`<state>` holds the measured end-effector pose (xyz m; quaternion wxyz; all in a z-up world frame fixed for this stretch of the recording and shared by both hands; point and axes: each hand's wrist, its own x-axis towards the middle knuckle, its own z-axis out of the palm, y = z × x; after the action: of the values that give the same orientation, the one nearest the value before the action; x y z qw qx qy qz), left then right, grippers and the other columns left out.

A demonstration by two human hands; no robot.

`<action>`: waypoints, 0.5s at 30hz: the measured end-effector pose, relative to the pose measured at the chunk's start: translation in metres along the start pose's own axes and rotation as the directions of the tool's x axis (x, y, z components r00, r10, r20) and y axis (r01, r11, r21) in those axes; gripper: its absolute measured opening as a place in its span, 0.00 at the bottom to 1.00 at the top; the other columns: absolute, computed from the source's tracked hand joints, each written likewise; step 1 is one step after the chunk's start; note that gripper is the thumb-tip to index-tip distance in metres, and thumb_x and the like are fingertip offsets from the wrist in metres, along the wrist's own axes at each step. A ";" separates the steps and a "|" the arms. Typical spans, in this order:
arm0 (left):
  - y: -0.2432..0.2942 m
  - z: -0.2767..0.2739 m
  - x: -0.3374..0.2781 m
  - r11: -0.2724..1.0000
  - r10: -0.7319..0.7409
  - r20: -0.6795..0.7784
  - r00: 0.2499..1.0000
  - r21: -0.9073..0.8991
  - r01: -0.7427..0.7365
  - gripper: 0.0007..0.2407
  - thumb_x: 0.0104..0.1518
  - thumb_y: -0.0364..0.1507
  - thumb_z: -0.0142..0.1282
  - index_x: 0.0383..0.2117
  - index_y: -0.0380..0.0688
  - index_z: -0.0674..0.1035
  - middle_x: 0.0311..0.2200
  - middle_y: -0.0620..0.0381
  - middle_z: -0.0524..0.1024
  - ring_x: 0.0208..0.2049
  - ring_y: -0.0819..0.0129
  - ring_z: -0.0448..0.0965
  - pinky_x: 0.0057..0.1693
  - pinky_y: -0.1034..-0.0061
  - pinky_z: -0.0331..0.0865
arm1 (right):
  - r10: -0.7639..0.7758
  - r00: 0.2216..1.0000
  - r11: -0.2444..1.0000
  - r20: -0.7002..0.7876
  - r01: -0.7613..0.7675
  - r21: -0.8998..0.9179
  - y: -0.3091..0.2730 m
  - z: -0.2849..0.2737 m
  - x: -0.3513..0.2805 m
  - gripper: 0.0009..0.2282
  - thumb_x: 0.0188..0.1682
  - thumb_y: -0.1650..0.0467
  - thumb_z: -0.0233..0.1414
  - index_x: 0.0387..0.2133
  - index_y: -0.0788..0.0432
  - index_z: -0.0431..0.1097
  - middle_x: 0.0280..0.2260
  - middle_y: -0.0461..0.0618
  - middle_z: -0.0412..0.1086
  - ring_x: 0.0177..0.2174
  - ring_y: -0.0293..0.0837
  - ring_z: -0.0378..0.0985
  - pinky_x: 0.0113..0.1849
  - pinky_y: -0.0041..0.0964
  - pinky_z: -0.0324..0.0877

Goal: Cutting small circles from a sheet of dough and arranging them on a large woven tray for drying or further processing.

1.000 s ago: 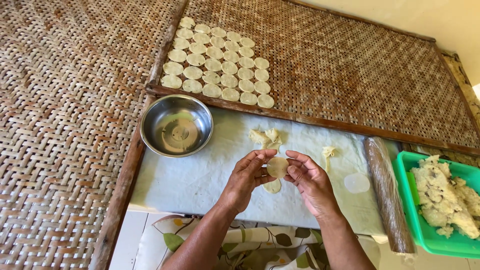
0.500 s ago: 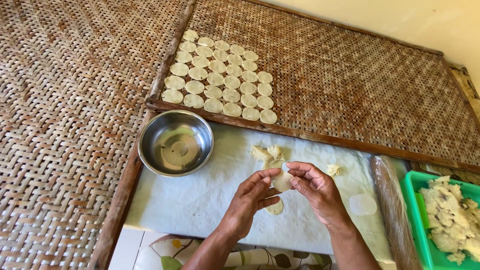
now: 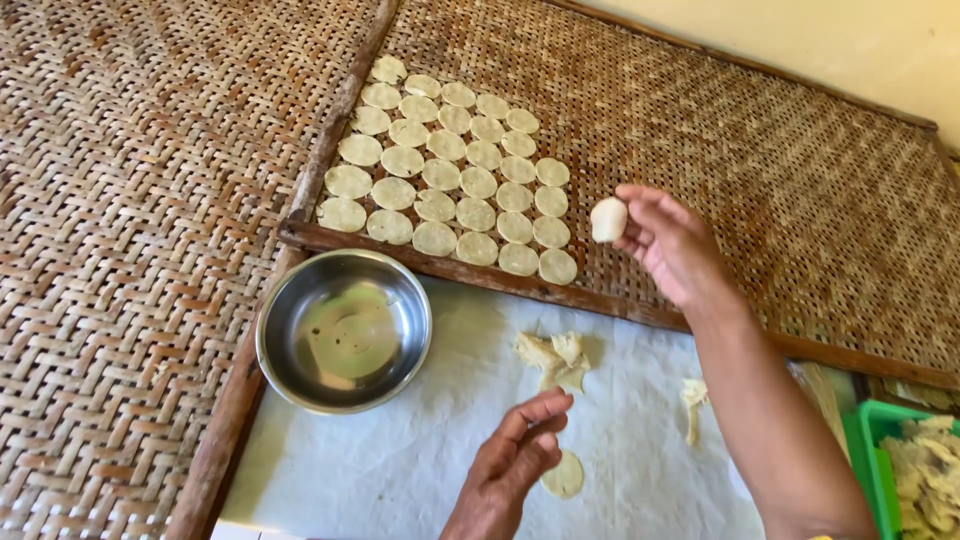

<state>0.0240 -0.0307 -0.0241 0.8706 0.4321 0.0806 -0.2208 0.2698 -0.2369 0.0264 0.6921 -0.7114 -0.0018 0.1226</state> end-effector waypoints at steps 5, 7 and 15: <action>-0.027 -0.018 0.014 0.950 0.293 0.166 0.942 0.058 -0.306 0.22 0.64 0.41 0.49 0.56 0.35 0.72 0.64 0.41 0.65 0.65 0.55 0.65 0.68 0.64 0.57 | 0.024 0.994 1.000 -0.103 -0.025 -0.005 0.008 -0.002 0.097 0.15 0.54 0.68 0.50 0.54 0.59 0.69 0.43 0.55 0.73 0.38 0.41 0.76 0.38 0.30 0.76; -0.042 -0.023 0.022 0.948 0.303 0.159 0.939 0.049 -0.314 0.21 0.64 0.40 0.49 0.55 0.35 0.72 0.63 0.42 0.65 0.66 0.54 0.65 0.68 0.62 0.58 | 0.046 0.989 0.999 -0.139 -0.045 0.013 0.011 0.007 0.126 0.14 0.54 0.68 0.52 0.52 0.57 0.71 0.43 0.54 0.74 0.39 0.41 0.77 0.38 0.29 0.77; -0.083 -0.040 0.036 0.971 0.231 0.138 0.963 0.023 -0.236 0.16 0.63 0.34 0.54 0.54 0.40 0.73 0.62 0.46 0.68 0.66 0.57 0.68 0.68 0.62 0.64 | 0.083 0.985 0.994 -0.152 -0.070 0.088 0.023 0.024 0.186 0.16 0.48 0.76 0.56 0.50 0.57 0.72 0.44 0.52 0.75 0.39 0.41 0.79 0.37 0.27 0.77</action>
<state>0.0204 -0.0547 -0.1203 0.8855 0.4396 -0.0341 -0.1467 0.4415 -0.1821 -0.0289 0.7136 -0.6891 0.0847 0.0930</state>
